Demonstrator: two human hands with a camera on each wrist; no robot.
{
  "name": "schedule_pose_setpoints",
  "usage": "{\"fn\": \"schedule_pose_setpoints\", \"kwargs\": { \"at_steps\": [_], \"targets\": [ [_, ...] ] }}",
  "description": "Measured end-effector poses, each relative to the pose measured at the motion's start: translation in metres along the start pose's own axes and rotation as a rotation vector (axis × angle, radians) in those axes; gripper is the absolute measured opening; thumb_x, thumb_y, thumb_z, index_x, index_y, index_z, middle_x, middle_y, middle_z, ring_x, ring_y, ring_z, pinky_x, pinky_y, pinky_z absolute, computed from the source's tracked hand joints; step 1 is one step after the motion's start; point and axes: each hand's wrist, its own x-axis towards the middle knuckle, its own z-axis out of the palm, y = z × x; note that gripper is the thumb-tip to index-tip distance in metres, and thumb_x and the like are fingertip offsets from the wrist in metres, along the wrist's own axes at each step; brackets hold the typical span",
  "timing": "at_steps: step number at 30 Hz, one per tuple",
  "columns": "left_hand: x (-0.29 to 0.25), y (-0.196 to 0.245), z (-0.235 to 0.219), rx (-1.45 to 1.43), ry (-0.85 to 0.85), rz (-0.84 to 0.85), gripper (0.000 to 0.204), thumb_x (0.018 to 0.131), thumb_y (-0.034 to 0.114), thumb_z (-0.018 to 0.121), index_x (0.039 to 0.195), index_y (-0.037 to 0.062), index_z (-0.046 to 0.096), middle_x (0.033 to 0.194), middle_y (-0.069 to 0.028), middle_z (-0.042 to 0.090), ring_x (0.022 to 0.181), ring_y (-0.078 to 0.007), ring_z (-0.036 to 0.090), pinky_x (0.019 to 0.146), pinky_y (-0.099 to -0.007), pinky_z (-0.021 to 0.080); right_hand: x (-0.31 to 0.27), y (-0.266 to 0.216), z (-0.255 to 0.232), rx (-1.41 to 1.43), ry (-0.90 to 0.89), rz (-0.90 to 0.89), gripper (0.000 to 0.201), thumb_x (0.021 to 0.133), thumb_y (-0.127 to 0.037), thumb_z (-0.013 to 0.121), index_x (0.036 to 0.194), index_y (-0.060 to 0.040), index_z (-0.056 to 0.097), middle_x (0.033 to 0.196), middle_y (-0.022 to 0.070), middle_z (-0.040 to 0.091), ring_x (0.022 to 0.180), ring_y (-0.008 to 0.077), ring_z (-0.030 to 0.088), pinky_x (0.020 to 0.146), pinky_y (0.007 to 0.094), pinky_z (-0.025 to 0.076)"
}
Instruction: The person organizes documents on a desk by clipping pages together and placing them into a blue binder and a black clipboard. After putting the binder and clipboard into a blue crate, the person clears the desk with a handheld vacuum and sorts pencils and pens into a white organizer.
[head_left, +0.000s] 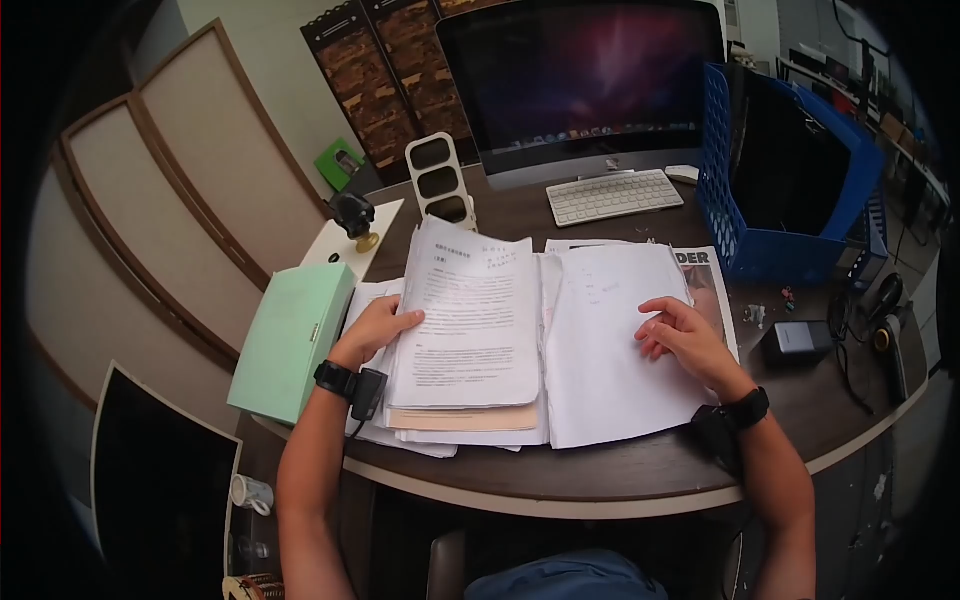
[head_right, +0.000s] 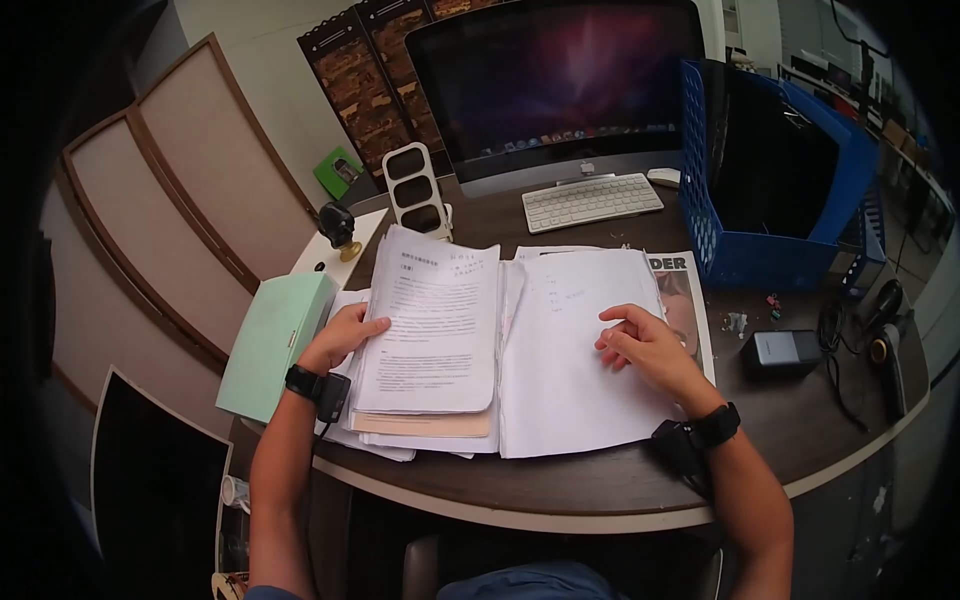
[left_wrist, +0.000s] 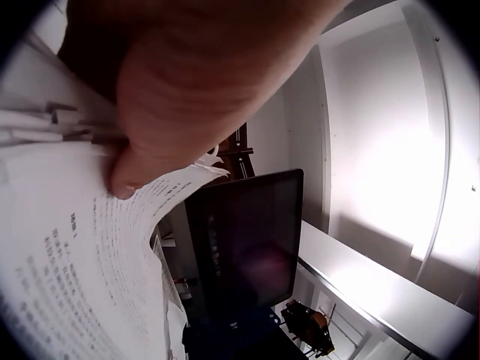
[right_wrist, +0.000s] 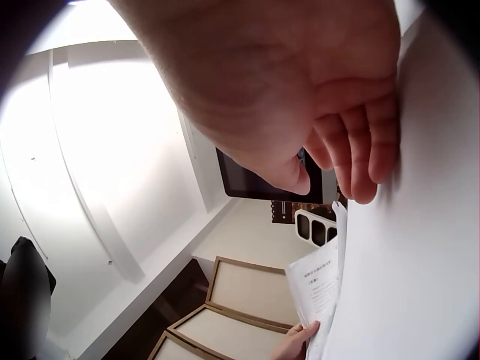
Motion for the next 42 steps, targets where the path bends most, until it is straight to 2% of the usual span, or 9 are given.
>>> {"fn": "schedule_pose_setpoints", "kwargs": {
  "at_steps": [4,8,12,15,22,28,31,35,42],
  "targets": [
    [-0.004,0.011,-0.007,-0.128,0.194,0.126,0.033,0.094,0.015,0.058,0.118,-0.007,0.054,0.104,-0.0118,0.066,0.088,-0.0156,0.064,0.079,-0.0278,0.052,-0.002,-0.003,0.0,-0.025,-0.018,-0.005,0.027,0.096,-0.015,0.054,0.119,-0.0004,0.053,0.094,0.0087,0.066,0.08,0.0123,0.062,0.069,0.0253,0.05],
    [-0.015,0.025,-0.018,-0.132,0.218,0.156,0.032,0.096,0.014,0.054,0.12,-0.0069,0.052,0.106,-0.0129,0.065,0.088,-0.0155,0.064,0.079,-0.0281,0.052,-0.003,-0.005,0.001,-0.069,-0.032,0.013,0.025,0.095,-0.015,0.055,0.116,-0.0004,0.055,0.093,0.0082,0.066,0.079,0.0113,0.061,0.07,0.0249,0.05],
    [-0.008,0.006,-0.03,-0.294,0.065,0.02,0.035,0.097,0.017,0.054,0.123,-0.0063,0.051,0.112,-0.0135,0.064,0.093,-0.0165,0.063,0.083,-0.0288,0.052,-0.002,-0.004,0.002,-0.069,-0.045,0.021,0.024,0.095,-0.015,0.055,0.114,-0.0004,0.055,0.092,0.0073,0.066,0.077,0.0104,0.06,0.07,0.0247,0.049],
    [0.003,-0.012,-0.025,-0.147,-0.007,-0.036,0.038,0.097,0.019,0.054,0.127,-0.004,0.049,0.117,-0.0133,0.062,0.098,-0.0177,0.064,0.087,-0.0296,0.053,-0.002,-0.005,0.004,-0.073,-0.05,0.028,0.024,0.095,-0.015,0.056,0.114,-0.0003,0.055,0.091,0.0066,0.065,0.077,0.01,0.06,0.069,0.0246,0.049],
    [-0.002,0.008,-0.001,-0.209,-0.056,-0.082,0.043,0.096,0.019,0.056,0.13,-0.0042,0.046,0.119,-0.0136,0.061,0.102,-0.0182,0.063,0.089,-0.0301,0.052,-0.002,-0.005,0.003,-0.085,-0.051,0.034,0.023,0.094,-0.015,0.056,0.112,0.0,0.056,0.09,0.0064,0.065,0.077,0.01,0.06,0.07,0.0246,0.049],
    [-0.002,0.005,-0.001,-0.097,-0.082,0.051,0.041,0.093,0.011,0.058,0.129,-0.0038,0.048,0.114,-0.0127,0.062,0.099,-0.017,0.062,0.085,-0.0284,0.052,-0.003,-0.005,0.003,-0.082,-0.06,0.04,0.023,0.094,-0.015,0.056,0.111,0.001,0.057,0.09,0.0059,0.064,0.078,0.0106,0.059,0.071,0.0247,0.049],
    [-0.008,0.016,-0.017,-0.194,0.138,0.213,0.036,0.093,0.008,0.057,0.126,-0.0034,0.048,0.115,-0.0133,0.062,0.097,-0.0178,0.062,0.085,-0.0289,0.052,-0.004,-0.004,0.003,-0.087,-0.059,0.034,0.023,0.094,-0.015,0.056,0.111,0.0012,0.057,0.09,0.0057,0.064,0.079,0.0106,0.059,0.071,0.0246,0.049],
    [-0.01,0.026,-0.041,-0.384,0.232,0.334,0.037,0.093,0.008,0.056,0.127,-0.004,0.044,0.116,-0.0157,0.061,0.098,-0.0215,0.063,0.087,-0.0335,0.053,-0.003,-0.006,0.004,-0.093,-0.067,0.027,0.023,0.095,-0.016,0.056,0.111,0.0013,0.057,0.09,0.0058,0.064,0.078,0.0105,0.059,0.071,0.0245,0.049],
    [-0.01,0.049,-0.01,-0.507,0.143,0.406,0.038,0.094,0.01,0.055,0.127,-0.0049,0.043,0.118,-0.0162,0.06,0.1,-0.0221,0.063,0.088,-0.0334,0.052,-0.005,-0.012,0.008,0.01,-0.047,-0.028,0.038,0.099,-0.025,0.053,0.125,0.0033,0.049,0.102,0.0103,0.063,0.087,0.015,0.063,0.076,0.0285,0.053]
  ]
}}
